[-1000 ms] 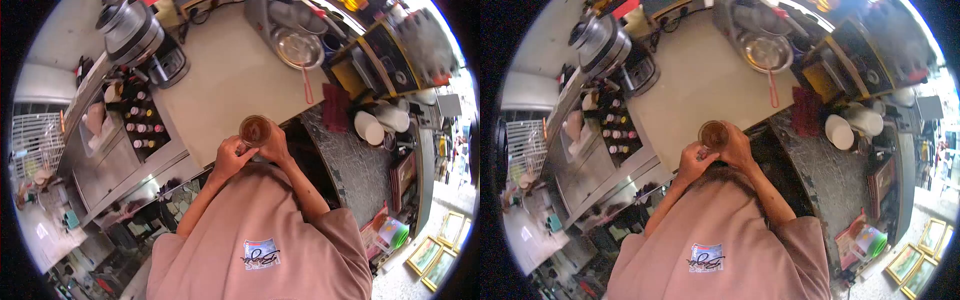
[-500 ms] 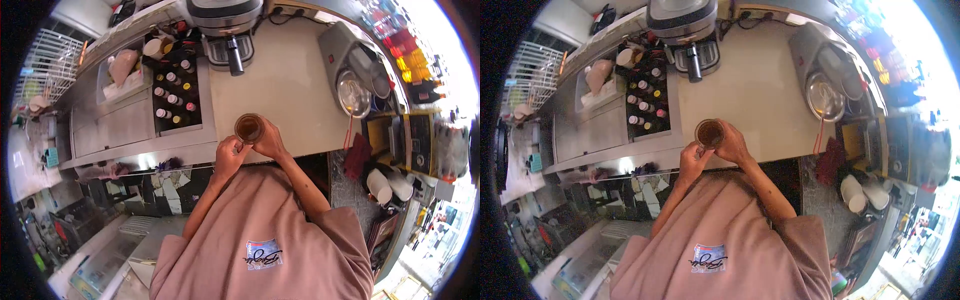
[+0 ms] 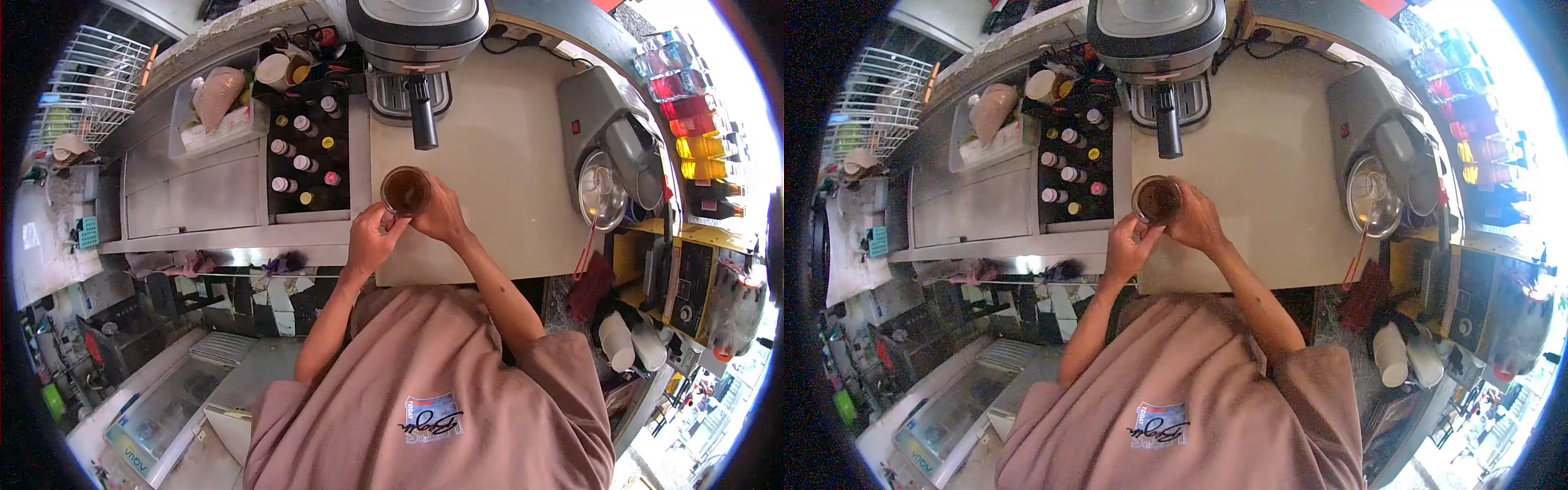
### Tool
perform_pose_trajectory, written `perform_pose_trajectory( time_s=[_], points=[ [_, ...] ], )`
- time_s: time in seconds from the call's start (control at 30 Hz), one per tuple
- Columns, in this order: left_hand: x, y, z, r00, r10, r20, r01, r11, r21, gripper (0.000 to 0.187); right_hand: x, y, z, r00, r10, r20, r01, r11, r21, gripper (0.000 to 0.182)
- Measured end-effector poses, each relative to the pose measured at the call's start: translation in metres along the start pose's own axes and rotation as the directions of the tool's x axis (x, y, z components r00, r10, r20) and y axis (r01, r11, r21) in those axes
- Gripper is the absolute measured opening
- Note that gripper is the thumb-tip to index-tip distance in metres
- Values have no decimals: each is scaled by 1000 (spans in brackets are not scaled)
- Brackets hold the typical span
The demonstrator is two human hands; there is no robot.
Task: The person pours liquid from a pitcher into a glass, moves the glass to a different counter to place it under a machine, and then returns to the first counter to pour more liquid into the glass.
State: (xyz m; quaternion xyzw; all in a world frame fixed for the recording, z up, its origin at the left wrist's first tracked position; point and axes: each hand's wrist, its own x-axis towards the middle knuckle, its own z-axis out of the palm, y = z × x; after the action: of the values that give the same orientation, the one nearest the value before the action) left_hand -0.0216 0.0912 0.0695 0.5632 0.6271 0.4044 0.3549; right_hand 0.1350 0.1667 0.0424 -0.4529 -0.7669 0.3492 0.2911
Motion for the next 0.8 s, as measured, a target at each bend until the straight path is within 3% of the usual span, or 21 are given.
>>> perform_pose_trajectory(
  time_s=[0.23,0.33,0.6,0.73,0.8],
  points=[
    [33,-5,-9,998,64,-29,-63,998,26,27,33,13,5,999,-27,-22,28,999,44,64],
    [45,-5,-15,996,89,-31,-87,994,74,28,45,21,10,999,-7,44,10,998,-58,61],
    [68,-22,-18,986,149,-74,-140,984,112,28,64,8,10,999,-10,-45,12,999,47,29],
    [66,-29,-16,980,160,-116,-156,987,45,27,60,9,13,1000,25,1,-25,998,56,29],
    [64,-36,-13,984,148,-103,-147,989,13,28,57,11,16,998,23,-63,-15,993,120,40]
  ],
)
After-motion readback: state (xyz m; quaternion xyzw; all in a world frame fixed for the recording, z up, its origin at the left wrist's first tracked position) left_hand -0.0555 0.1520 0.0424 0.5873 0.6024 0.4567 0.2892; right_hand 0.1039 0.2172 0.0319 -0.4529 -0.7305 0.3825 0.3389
